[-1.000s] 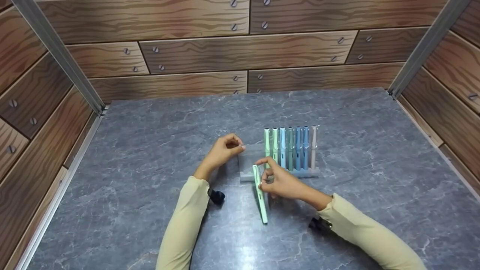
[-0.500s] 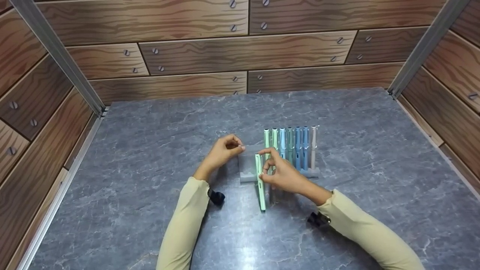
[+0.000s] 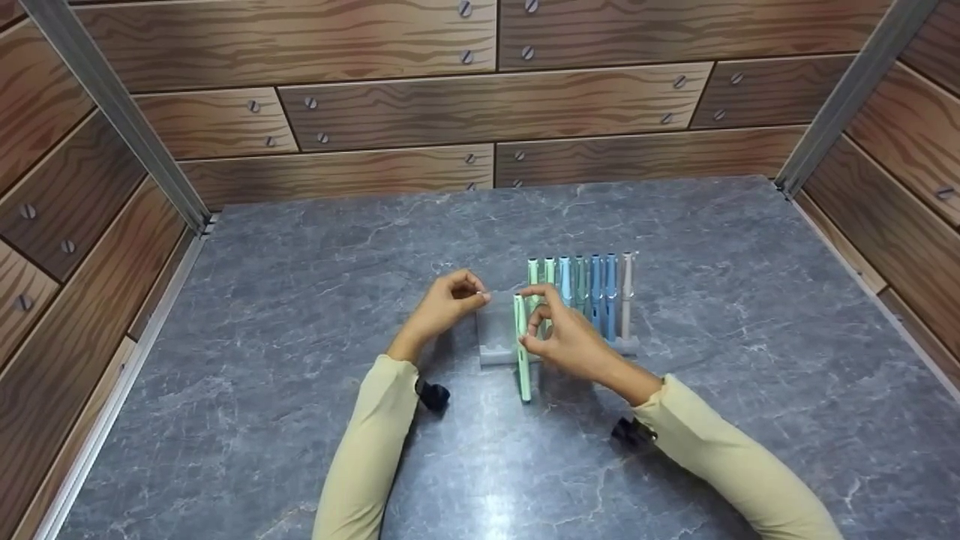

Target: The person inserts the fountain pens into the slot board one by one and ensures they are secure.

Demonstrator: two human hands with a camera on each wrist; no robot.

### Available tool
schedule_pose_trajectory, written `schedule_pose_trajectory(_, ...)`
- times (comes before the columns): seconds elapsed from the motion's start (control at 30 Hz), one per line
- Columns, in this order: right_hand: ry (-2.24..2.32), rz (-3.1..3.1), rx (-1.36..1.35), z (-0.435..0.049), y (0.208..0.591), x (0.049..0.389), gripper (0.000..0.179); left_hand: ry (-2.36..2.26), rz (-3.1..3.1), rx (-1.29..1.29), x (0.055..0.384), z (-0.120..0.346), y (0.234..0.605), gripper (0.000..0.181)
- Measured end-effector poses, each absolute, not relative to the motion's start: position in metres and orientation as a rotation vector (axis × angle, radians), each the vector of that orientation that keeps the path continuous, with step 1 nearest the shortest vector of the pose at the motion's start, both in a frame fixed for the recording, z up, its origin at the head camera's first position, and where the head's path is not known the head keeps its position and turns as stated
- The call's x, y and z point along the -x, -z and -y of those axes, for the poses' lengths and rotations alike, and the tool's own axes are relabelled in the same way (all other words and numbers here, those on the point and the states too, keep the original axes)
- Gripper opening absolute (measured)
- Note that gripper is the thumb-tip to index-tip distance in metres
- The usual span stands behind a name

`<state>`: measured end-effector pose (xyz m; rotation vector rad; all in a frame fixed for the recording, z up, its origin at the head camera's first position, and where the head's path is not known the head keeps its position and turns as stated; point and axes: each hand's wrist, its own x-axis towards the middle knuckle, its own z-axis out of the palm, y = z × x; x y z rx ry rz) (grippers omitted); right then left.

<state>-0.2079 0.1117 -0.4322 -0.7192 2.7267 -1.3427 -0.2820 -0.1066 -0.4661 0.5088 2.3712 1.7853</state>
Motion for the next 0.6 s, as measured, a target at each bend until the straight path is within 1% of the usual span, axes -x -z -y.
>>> schedule_pose_trajectory(0.6,1.326,-2.887,0.635,-0.108,0.42,0.219,0.059,-1.803,-2.364,-0.525,0.282,0.106,0.466,0.011)
